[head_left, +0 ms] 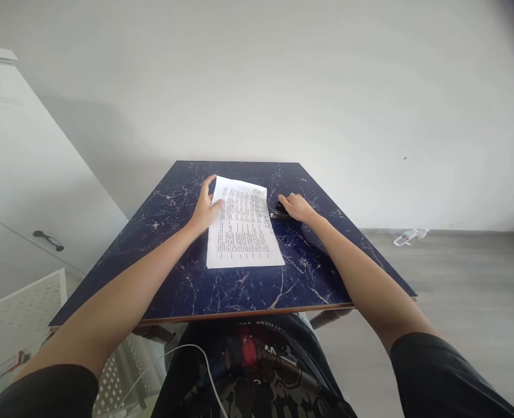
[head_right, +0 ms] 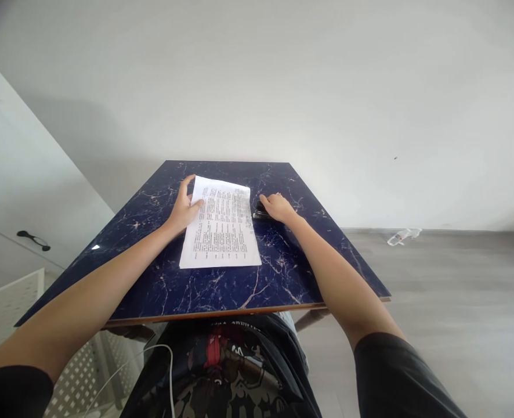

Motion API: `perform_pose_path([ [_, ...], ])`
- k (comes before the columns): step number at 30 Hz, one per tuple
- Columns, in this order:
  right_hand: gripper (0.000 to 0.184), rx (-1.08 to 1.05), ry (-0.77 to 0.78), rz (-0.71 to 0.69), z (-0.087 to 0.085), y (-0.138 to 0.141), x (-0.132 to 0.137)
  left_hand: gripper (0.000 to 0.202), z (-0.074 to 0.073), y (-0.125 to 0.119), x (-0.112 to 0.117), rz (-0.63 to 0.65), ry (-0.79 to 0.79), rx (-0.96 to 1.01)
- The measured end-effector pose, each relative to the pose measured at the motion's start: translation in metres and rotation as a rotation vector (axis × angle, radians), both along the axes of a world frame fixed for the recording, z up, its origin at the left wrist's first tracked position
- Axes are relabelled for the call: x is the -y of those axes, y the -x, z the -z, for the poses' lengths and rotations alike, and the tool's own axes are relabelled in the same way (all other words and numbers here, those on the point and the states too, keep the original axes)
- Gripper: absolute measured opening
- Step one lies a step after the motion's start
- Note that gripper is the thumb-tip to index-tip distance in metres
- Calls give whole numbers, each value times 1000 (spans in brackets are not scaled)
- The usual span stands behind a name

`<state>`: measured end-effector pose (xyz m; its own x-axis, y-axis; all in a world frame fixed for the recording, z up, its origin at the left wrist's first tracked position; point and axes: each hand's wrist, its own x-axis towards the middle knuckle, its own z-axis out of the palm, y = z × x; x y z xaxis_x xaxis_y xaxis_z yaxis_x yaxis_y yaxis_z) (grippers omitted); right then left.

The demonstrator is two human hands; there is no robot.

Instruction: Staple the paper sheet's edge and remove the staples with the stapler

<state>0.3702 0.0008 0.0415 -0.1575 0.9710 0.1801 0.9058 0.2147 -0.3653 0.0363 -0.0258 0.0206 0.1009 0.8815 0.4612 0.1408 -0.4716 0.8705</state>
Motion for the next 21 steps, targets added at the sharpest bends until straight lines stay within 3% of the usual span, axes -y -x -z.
perform_pose_path([
  [21,64,-58,33,-132,5,15,8,83,-8,8,2,-62,-73,-7],
])
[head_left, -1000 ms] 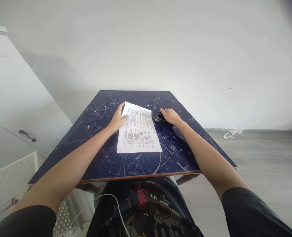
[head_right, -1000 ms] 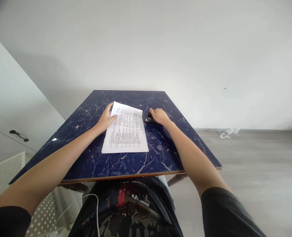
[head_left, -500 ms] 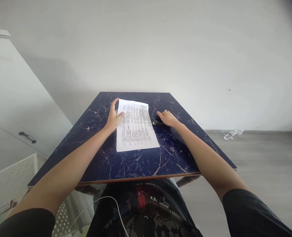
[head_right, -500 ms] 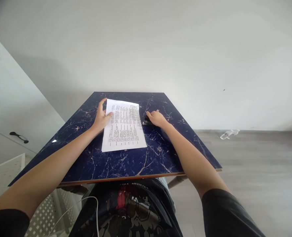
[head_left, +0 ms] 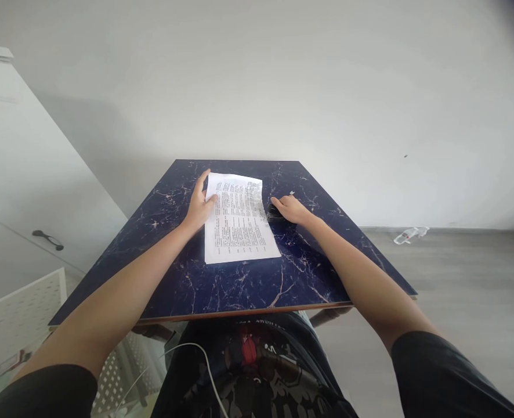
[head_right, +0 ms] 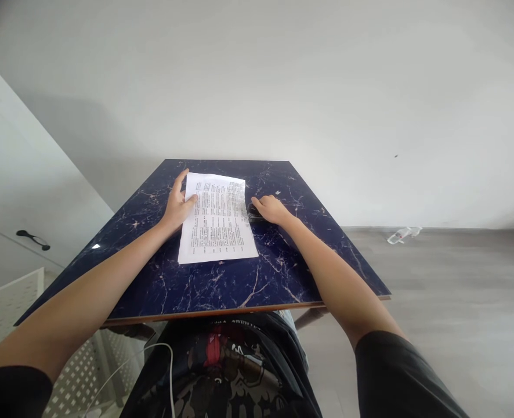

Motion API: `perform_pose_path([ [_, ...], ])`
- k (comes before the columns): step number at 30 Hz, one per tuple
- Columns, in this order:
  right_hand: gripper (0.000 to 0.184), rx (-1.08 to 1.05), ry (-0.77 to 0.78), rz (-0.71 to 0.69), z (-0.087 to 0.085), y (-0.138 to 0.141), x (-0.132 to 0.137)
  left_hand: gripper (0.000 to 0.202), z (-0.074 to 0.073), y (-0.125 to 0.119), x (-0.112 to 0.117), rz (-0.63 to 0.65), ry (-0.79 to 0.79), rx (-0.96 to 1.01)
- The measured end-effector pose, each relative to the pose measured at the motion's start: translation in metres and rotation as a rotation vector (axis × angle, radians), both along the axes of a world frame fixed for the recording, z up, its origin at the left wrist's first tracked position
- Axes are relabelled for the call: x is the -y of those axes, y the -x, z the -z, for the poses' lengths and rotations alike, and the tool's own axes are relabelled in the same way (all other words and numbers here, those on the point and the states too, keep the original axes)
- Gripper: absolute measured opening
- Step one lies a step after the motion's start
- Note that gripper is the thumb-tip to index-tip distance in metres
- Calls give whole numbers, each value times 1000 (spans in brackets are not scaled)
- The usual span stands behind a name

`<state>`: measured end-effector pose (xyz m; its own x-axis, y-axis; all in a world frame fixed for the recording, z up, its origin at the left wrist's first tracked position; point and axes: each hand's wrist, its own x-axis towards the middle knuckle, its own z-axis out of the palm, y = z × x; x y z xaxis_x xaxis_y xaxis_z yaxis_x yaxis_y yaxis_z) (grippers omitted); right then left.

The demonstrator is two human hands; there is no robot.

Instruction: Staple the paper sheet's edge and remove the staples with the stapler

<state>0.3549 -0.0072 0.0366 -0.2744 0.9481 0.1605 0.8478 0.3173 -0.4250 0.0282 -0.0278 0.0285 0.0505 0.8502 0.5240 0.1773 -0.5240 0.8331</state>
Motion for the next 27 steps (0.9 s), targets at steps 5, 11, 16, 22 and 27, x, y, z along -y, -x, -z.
perform_pose_path([
  [5,63,-8,-8,-25,0,2,3,83,-2,-1,3,2,13,3],
  [11,64,-1,-10,-46,-2,10,9,82,-3,-3,4,-6,35,6],
  [16,64,0,-30,-31,-3,16,13,83,-2,-2,3,5,53,17],
  [22,60,-24,-53,-19,-3,19,15,82,6,2,-6,37,39,47],
  [27,56,-49,-69,-64,-2,20,15,83,13,3,-10,67,30,44],
])
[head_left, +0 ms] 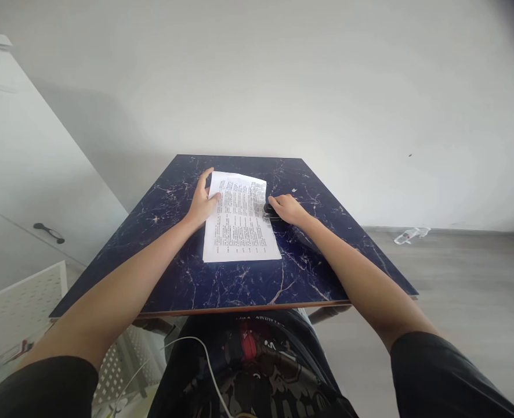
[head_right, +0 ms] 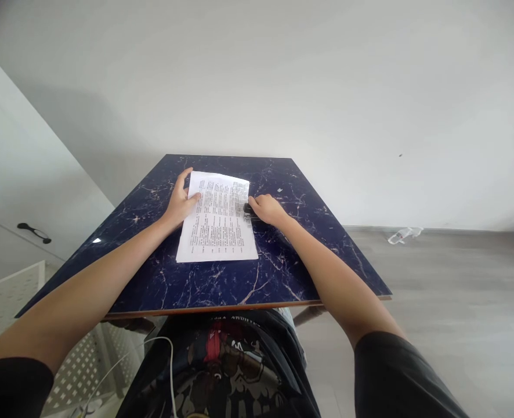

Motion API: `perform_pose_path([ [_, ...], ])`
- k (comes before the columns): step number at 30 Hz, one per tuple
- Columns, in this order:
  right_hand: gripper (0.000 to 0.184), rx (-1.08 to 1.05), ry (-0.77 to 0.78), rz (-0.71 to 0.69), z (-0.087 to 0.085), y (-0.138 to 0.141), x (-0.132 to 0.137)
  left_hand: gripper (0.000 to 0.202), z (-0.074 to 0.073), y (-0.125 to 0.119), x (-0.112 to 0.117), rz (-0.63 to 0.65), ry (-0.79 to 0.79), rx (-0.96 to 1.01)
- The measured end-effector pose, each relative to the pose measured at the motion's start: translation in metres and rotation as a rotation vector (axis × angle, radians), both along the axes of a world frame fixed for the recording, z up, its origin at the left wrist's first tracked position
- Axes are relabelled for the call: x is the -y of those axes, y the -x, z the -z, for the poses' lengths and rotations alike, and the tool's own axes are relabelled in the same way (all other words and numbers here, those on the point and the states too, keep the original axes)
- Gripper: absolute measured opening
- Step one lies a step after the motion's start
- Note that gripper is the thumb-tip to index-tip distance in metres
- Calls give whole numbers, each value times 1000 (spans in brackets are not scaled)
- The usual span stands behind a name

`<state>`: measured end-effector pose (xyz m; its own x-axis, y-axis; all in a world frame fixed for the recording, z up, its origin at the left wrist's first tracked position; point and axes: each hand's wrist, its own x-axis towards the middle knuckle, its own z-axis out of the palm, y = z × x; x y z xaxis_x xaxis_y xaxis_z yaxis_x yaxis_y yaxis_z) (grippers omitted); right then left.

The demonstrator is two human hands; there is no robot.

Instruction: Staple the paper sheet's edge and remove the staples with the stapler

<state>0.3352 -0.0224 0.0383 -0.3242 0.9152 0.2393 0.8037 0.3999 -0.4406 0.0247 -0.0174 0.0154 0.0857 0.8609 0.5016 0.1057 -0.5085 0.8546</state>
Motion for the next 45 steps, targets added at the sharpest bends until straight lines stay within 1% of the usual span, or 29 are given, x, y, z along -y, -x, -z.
perform_pose_path([
  [6,49,-11,-8,-51,1,0,-1,84,1,0,1,-6,-26,-62],
  [12,53,-12,-22,29,1,-2,-5,78,-3,0,2,-21,-63,-133],
  [15,53,-18,-29,71,0,-8,-9,77,-6,-2,3,-29,-46,-123],
  [18,54,-22,-25,79,-1,-12,-12,78,-7,-3,4,-32,-21,-103],
  [22,53,-29,-11,47,0,-10,-10,77,-4,-3,4,-21,-6,-101],
  [26,52,-51,0,20,0,-6,-7,78,2,-5,1,2,-13,-124],
  [30,52,-70,-12,-2,-1,-4,-5,78,6,-8,0,36,-21,-202],
  [34,52,-69,-26,1,-2,-2,-4,80,4,-10,1,-11,-86,-337],
  [36,52,-65,-31,-1,-3,-2,-3,70,0,-10,3,-20,-84,-400],
  [39,52,-52,-42,-4,-3,-4,-4,45,-5,-11,8,-7,-18,-465],
  [40,52,-45,-42,1,-2,-5,-5,39,-6,-11,9,-12,-2,-470],
  [42,52,-31,-36,17,-2,-7,-7,39,-9,-11,12,-25,2,-461],
  [45,52,-10,-41,33,-1,-12,-10,51,-12,-10,15,4,-26,-450],
])
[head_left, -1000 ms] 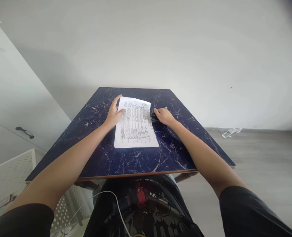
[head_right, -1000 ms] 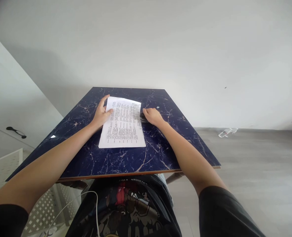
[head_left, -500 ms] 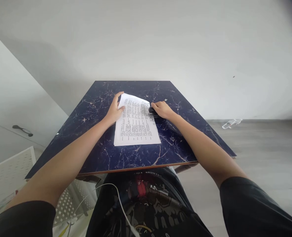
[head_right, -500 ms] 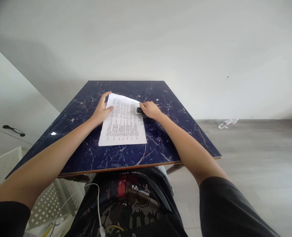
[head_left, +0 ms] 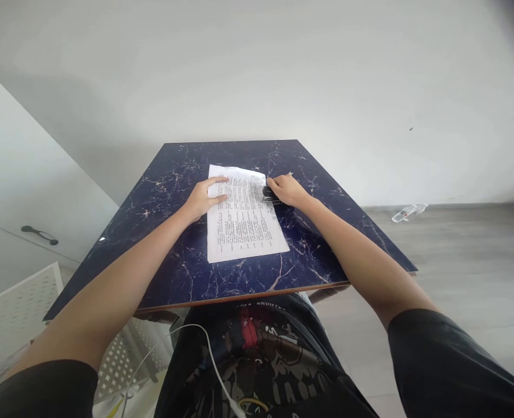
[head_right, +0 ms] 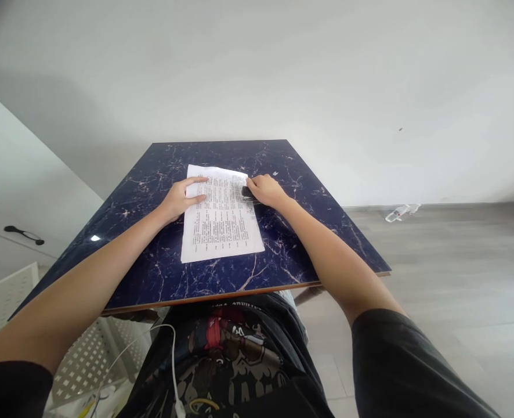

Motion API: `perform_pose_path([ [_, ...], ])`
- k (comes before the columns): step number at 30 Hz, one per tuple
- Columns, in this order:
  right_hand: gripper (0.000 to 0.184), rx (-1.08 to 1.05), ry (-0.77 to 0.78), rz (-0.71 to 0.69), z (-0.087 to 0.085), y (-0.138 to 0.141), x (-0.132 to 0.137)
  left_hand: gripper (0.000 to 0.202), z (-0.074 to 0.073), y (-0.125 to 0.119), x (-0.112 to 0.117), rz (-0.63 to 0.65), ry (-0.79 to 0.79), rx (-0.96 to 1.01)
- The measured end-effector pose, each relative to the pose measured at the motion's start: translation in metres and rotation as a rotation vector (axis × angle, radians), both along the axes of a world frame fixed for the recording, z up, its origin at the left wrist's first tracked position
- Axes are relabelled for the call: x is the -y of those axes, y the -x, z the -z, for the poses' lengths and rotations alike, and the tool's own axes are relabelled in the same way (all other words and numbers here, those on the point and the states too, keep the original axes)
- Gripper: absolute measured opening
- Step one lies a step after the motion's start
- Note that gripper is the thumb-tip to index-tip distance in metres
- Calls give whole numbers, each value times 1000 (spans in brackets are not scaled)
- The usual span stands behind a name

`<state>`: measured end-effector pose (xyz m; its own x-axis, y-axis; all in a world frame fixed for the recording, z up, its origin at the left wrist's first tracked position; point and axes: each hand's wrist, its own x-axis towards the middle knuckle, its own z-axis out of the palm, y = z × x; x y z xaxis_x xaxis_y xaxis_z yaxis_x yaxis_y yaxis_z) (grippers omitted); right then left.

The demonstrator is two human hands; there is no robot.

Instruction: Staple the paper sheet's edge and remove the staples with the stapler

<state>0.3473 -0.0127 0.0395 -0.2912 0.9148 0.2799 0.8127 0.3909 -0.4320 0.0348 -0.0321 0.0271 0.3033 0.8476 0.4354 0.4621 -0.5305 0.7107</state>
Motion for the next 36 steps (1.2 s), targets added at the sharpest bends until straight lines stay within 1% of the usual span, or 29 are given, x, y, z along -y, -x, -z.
perform_pose_path([
  [5,52,46,-14,13,-2,-6,-2,55,-3,1,2,59,12,27],
  [9,52,40,-3,11,-4,-7,-1,55,-3,1,2,52,14,11],
  [18,52,23,-2,-19,-2,-6,-1,55,4,3,-4,17,-12,-27],
  [23,51,9,23,-9,-1,0,2,55,3,2,-3,12,-28,-32],
  [29,51,20,-6,-3,1,4,2,54,3,1,-3,15,-19,-25],
  [36,51,6,-29,-33,3,9,4,54,2,1,-3,21,-29,-48],
])
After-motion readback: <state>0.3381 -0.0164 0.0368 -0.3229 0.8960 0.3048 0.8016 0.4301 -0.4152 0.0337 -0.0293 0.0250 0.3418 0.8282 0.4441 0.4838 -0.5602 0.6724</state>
